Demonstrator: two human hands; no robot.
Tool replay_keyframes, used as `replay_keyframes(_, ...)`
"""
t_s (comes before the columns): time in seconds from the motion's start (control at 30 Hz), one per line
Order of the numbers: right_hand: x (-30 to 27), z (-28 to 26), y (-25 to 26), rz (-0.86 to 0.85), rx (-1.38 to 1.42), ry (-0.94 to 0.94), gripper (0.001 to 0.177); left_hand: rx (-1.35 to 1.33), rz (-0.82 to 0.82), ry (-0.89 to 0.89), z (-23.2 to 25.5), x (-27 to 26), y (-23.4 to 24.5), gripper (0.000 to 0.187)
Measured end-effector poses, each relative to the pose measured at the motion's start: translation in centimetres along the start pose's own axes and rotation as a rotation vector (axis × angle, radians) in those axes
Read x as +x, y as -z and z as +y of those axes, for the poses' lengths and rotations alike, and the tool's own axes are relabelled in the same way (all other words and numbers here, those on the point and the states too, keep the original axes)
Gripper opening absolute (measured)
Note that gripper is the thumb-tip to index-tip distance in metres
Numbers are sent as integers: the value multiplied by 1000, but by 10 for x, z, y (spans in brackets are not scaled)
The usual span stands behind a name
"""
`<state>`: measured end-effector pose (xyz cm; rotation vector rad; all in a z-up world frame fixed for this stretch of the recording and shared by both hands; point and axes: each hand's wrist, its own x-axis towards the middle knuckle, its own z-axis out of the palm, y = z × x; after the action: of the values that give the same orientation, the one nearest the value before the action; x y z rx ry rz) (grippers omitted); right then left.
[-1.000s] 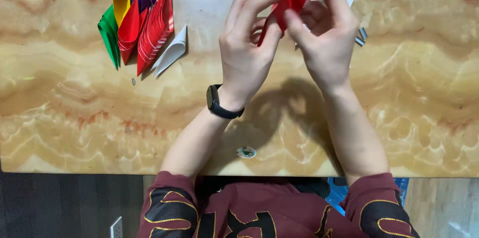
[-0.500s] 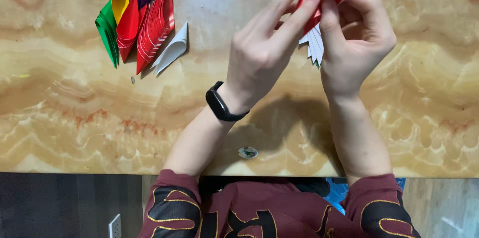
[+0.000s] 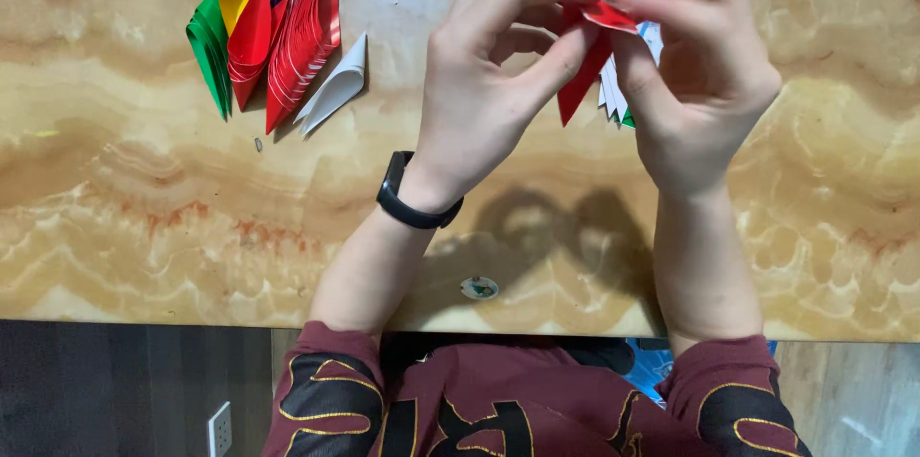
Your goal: Folding colored paper and using a stapler to create origami components.
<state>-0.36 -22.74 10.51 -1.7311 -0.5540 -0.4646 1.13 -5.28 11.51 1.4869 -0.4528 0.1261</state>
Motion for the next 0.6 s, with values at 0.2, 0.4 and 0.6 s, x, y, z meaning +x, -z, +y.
replay_keyframes(0.2, -4, -12, 3, 132, -191, -160, 8, 105, 188, -121, 0, 0, -5, 24)
replay_keyframes(0.4, -3, -11, 4, 23, -157, -263, 5, 90, 96, -118, 2, -4, -4, 25)
replay_keyframes(0.6, -7, -3, 31, -22, -16, -425, 16, 367, -151, -411, 3, 1, 8, 22)
